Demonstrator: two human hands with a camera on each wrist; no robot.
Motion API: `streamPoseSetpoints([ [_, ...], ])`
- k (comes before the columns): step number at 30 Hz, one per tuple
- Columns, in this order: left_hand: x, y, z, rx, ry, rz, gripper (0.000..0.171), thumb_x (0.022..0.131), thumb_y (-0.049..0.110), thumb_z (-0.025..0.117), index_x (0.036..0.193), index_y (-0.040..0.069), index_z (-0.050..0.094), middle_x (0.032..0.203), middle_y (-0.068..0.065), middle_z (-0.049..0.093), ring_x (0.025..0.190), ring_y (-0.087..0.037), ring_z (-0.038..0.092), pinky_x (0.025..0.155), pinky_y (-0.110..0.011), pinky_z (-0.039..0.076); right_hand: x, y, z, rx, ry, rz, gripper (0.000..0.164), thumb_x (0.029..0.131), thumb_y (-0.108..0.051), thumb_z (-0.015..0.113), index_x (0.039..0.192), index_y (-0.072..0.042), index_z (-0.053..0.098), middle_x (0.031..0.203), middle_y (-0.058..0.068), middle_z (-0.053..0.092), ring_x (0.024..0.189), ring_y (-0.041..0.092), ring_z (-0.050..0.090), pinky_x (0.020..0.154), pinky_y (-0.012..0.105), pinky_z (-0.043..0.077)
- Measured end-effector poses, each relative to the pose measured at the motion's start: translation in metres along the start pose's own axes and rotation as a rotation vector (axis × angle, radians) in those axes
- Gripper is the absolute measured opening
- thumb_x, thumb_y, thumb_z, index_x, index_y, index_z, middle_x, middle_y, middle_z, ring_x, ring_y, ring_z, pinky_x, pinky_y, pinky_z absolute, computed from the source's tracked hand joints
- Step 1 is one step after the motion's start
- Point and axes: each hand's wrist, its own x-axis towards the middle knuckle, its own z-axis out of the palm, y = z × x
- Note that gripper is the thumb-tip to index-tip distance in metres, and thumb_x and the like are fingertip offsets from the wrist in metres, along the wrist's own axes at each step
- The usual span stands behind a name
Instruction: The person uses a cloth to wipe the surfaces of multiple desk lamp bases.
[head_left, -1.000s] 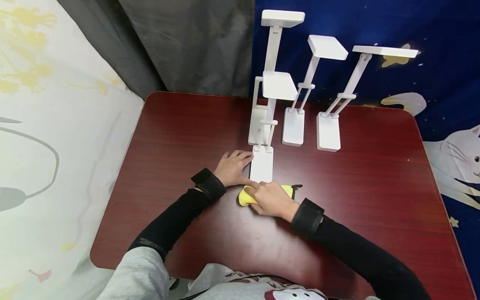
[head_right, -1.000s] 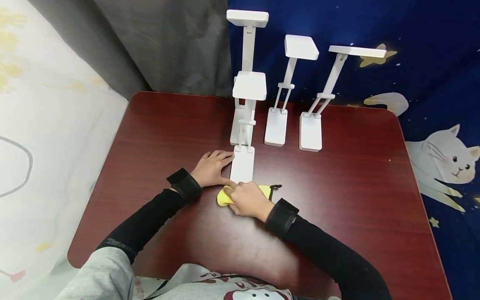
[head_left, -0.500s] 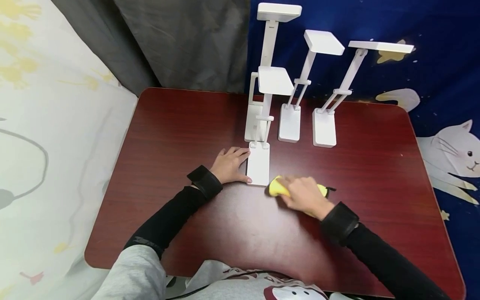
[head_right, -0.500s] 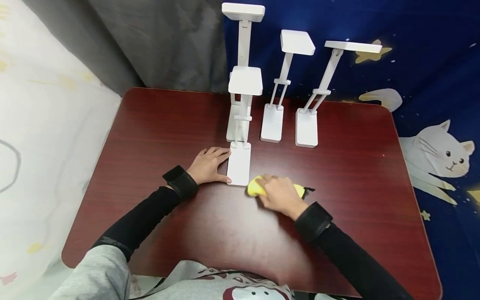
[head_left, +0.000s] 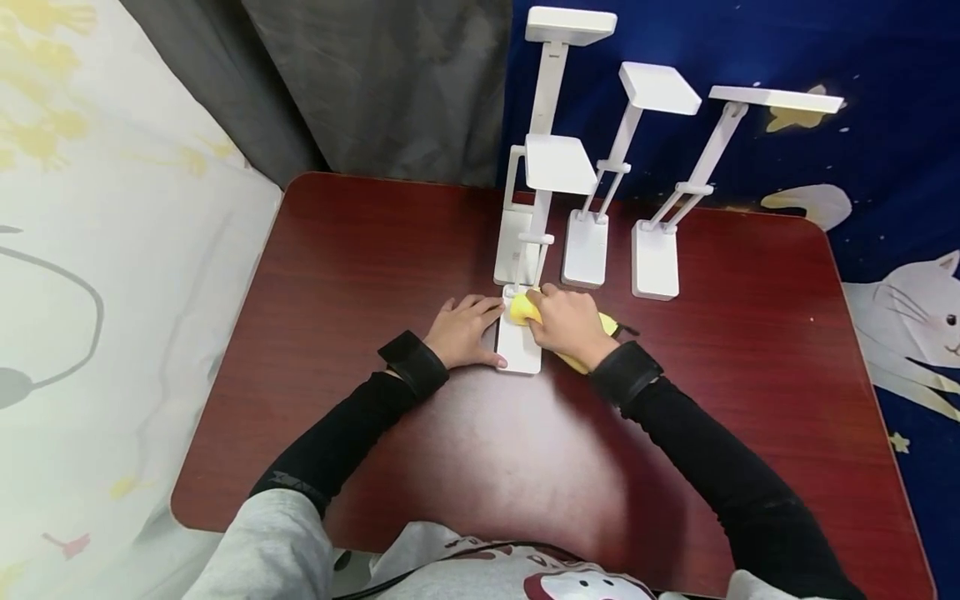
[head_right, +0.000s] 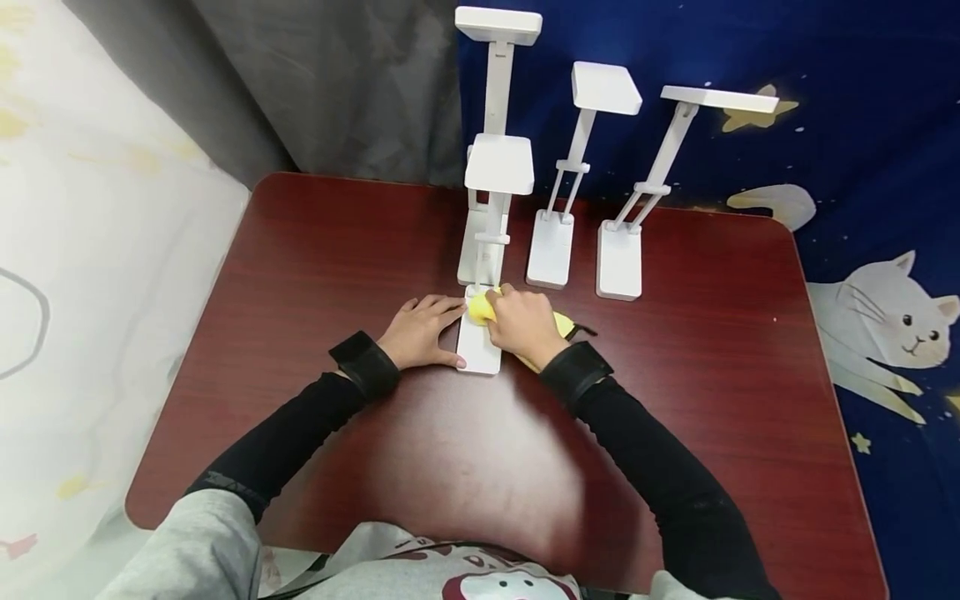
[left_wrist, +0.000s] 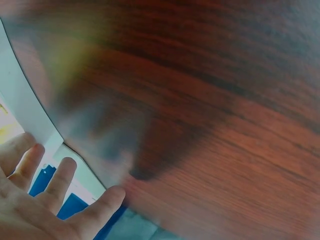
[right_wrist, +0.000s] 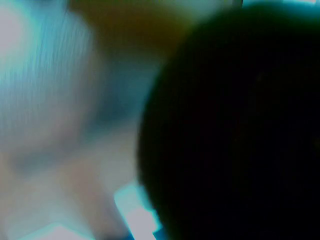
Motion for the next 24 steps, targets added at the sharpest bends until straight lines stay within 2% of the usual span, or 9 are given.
streamPoseSetpoints([
  [3, 0.001, 0.000, 0.000, 0.015, 0.026, -0.003, 0.096, 0.063, 0.070, 0.062, 0.140, 0.019, 0.036, 0.144, 0.004, 0.038, 0.131, -0.018, 0.035, 0.103, -0.055, 0.033, -0.004, -0.003, 0.002, 0.048, -0.026, 0.051, 0.041, 0.077, -0.031, 0.058, 0.112, -0.011, 0.062, 0.089, 0.009, 0.064, 0.064, 0.028, 0.062, 0.048, 0.044, 0.047],
  [7, 0.001, -0.001, -0.001, 0.012, 0.049, 0.003, 0.096, 0.062, 0.070, 0.063, 0.139, 0.018, 0.038, 0.143, 0.004, 0.038, 0.130, -0.018, 0.036, 0.103, -0.055, 0.032, -0.011, -0.004, -0.001, 0.116, -0.077, 0.078, 0.035, 0.077, -0.034, 0.057, 0.106, -0.016, 0.064, 0.084, 0.006, 0.063, 0.064, 0.026, 0.061, 0.046, 0.041, 0.044],
  [11, 0.001, -0.001, 0.000, 0.011, 0.045, 0.009, 0.096, 0.063, 0.071, 0.062, 0.140, 0.018, 0.037, 0.144, 0.005, 0.037, 0.131, -0.018, 0.036, 0.104, -0.056, 0.032, -0.027, -0.010, -0.003, 0.174, -0.140, 0.051, 0.035, 0.076, -0.036, 0.058, 0.105, -0.018, 0.065, 0.085, 0.002, 0.064, 0.066, 0.021, 0.060, 0.049, 0.038, 0.045],
  [20, 0.000, -0.001, 0.002, 0.012, 0.040, 0.008, 0.097, 0.063, 0.071, 0.061, 0.140, 0.019, 0.036, 0.145, 0.005, 0.036, 0.132, -0.018, 0.035, 0.105, -0.055, 0.030, -0.082, -0.032, -0.005, 0.243, -0.194, -0.048, 0.035, 0.074, -0.037, 0.063, 0.104, -0.020, 0.066, 0.078, -0.006, 0.060, 0.059, 0.008, 0.049, 0.048, 0.026, 0.038],
  [22, 0.000, -0.001, 0.002, 0.004, 0.034, 0.014, 0.097, 0.063, 0.071, 0.061, 0.140, 0.019, 0.035, 0.145, 0.005, 0.036, 0.132, -0.018, 0.035, 0.105, -0.056, 0.030, -0.086, -0.032, -0.008, 0.272, -0.187, -0.061, 0.033, 0.074, -0.037, 0.063, 0.103, -0.021, 0.066, 0.076, -0.007, 0.058, 0.057, 0.005, 0.046, 0.047, 0.022, 0.035],
  [24, -0.001, -0.002, 0.002, 0.002, 0.035, 0.018, 0.098, 0.062, 0.071, 0.062, 0.140, 0.019, 0.035, 0.145, 0.005, 0.036, 0.132, -0.019, 0.035, 0.105, -0.056, 0.030, -0.080, -0.029, -0.014, 0.301, -0.148, -0.056, 0.031, 0.075, -0.036, 0.062, 0.102, -0.021, 0.065, 0.072, -0.007, 0.056, 0.053, 0.005, 0.044, 0.044, 0.020, 0.033],
])
